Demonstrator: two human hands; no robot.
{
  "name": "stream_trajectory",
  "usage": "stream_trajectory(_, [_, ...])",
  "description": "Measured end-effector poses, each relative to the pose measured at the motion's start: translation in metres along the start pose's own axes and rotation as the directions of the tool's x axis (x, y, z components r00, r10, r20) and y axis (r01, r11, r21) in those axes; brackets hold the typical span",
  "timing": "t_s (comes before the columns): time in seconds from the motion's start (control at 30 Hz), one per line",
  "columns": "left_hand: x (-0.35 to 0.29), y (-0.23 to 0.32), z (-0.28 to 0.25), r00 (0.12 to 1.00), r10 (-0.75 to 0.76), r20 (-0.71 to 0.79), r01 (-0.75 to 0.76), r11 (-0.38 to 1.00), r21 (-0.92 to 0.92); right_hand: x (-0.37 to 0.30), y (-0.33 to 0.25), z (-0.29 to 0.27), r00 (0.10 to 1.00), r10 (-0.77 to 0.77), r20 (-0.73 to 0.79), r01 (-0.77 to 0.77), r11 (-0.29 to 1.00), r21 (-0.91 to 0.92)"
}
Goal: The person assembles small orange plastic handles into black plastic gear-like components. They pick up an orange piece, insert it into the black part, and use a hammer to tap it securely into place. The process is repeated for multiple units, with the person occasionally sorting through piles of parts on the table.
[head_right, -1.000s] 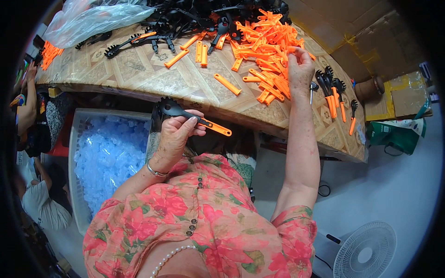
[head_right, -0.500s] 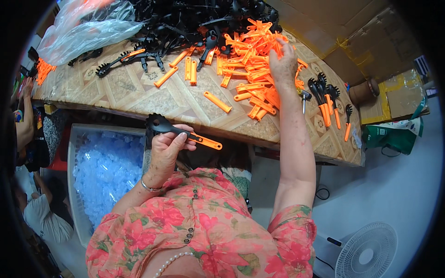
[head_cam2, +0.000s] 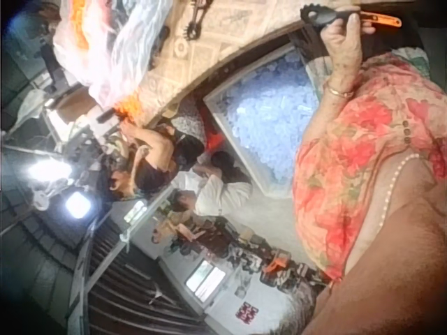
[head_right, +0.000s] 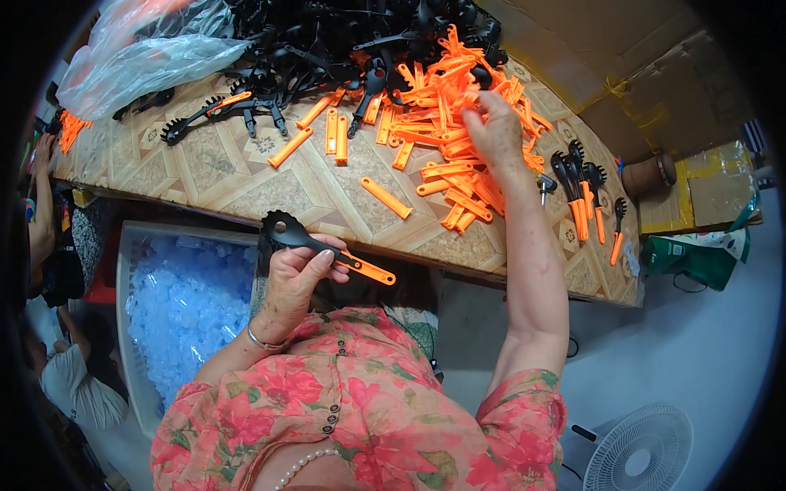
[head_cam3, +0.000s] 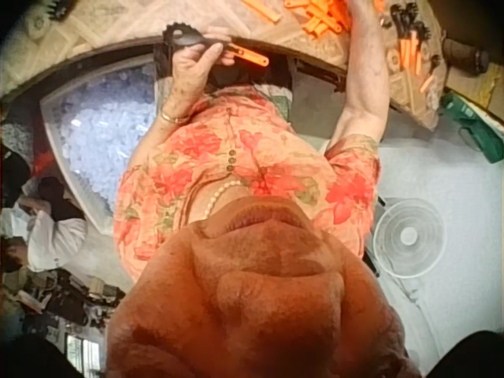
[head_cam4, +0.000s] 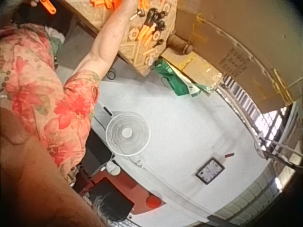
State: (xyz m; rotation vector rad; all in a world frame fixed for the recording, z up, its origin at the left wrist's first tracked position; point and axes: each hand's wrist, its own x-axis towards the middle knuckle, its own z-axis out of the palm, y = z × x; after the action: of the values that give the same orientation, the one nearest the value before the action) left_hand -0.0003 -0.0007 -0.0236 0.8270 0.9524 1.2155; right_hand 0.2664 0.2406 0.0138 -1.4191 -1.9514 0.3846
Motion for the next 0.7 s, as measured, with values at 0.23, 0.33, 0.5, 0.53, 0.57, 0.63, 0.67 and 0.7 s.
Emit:
stream_trajectory(0.23, [0.001,0.007,0.001,0.999,-0.011,0.035,0.010,1.000,0.024,-0.020,-0.039,-0.014,0.971,-0.186,0.148,0.204,0.972,-0.117])
stream_trajectory(0.33, [0.002,0.007,0.002,1.000,-0.002,0.027,0.002,1.000,0.024,0.000,-0.045,-0.010,0.999,0.016,0.052,-0.015,1.000,-0.018])
stream_trajectory(0.5, [0.002,0.004,0.003,0.999,0.000,0.044,0.000,1.000,0.003,0.050,0.009,0.013,0.942,-0.314,-0.122,0.257,0.904,-0.341])
stream_trajectory(0.53, [0.000,0.005,0.003,0.999,0.002,0.032,-0.002,1.000,0.000,0.054,0.009,0.016,0.950,-0.301,-0.085,0.252,0.897,-0.363])
stream_trajectory(0.57, [0.000,0.006,0.003,1.000,0.003,0.023,-0.003,1.000,-0.003,0.056,0.009,0.018,0.957,-0.285,-0.051,0.245,0.889,-0.386])
stream_trajectory(0.63, [-0.002,0.006,0.001,1.000,0.007,0.007,-0.007,1.000,-0.005,0.046,0.002,0.016,0.974,-0.224,-0.037,0.183,0.870,-0.457])
stream_trajectory(0.67, [-0.003,0.005,-0.002,1.000,0.010,-0.001,-0.010,1.000,-0.007,0.040,-0.008,0.011,0.987,-0.158,-0.012,0.134,0.876,-0.463])
stream_trajectory(0.7, [-0.004,0.004,-0.003,1.000,0.011,-0.008,-0.011,1.000,-0.009,0.035,-0.015,0.009,0.996,-0.090,0.011,0.085,0.878,-0.471])
